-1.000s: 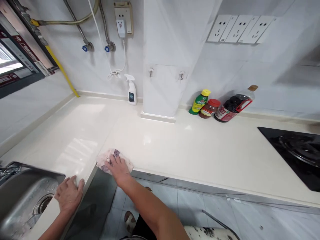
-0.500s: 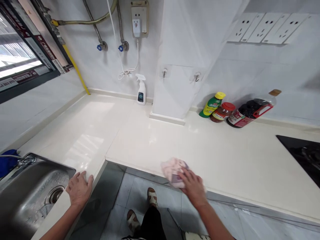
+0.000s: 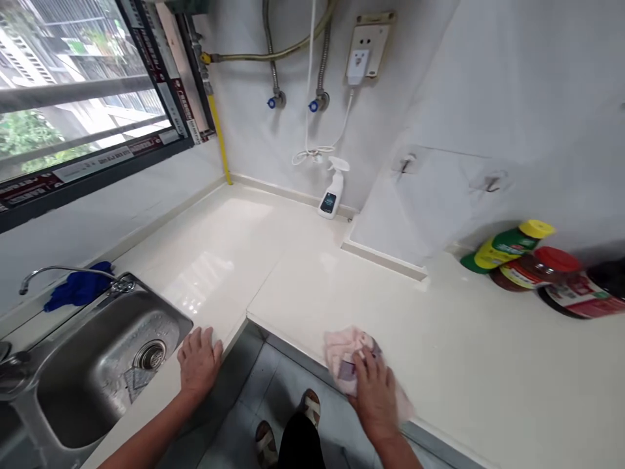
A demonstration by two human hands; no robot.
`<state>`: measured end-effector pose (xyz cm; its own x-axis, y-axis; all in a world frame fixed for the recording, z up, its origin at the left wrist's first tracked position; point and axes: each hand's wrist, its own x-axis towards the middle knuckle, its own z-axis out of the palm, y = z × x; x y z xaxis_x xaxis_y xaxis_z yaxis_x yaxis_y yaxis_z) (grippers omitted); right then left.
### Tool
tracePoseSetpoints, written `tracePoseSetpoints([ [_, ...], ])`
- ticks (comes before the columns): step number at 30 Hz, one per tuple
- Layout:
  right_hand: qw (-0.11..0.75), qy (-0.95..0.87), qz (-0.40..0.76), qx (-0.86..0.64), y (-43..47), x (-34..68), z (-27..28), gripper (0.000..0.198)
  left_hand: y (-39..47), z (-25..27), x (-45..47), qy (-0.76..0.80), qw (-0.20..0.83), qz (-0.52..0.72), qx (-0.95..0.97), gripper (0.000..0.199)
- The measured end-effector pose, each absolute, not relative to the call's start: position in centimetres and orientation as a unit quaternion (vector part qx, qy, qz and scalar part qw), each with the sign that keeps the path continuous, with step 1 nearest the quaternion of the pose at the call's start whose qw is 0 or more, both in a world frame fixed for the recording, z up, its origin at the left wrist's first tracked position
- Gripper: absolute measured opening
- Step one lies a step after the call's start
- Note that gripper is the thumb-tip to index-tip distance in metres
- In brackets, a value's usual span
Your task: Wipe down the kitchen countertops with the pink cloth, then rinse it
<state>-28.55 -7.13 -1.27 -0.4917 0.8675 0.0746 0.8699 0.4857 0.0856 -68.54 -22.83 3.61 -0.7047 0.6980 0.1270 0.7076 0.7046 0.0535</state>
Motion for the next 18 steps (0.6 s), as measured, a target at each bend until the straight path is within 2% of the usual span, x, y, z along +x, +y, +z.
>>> tracePoseSetpoints([
  [6,-0.014,-0.896,0.069,-0.438,-6.8,-48.3,2.5,0.085,-23.0,3.5,-68.5,-0.925,0.032,-0.047,-0.376,0.045],
  [10,0.014,-0.927,0.113,-0.357,-6.3,-57.1,3.5,0.066,-23.2,3.6,-68.4,-0.923,0.032,-0.041,-0.381,0.045],
  [12,0.023,-0.937,0.127,-0.323,-5.9,-59.3,3.5,0.065,-23.3,3.5,-68.5,-0.922,0.033,-0.04,-0.384,0.045],
  [16,0.031,-0.956,0.166,-0.239,-4.5,-59.5,3.0,0.08,-23.6,3.3,-68.9,-0.922,0.03,-0.049,-0.383,0.044],
  [18,0.06,-0.961,0.212,-0.167,-3.6,-58.6,2.6,0.073,-23.7,3.1,-69.1,-0.921,0.034,-0.058,-0.384,0.043],
])
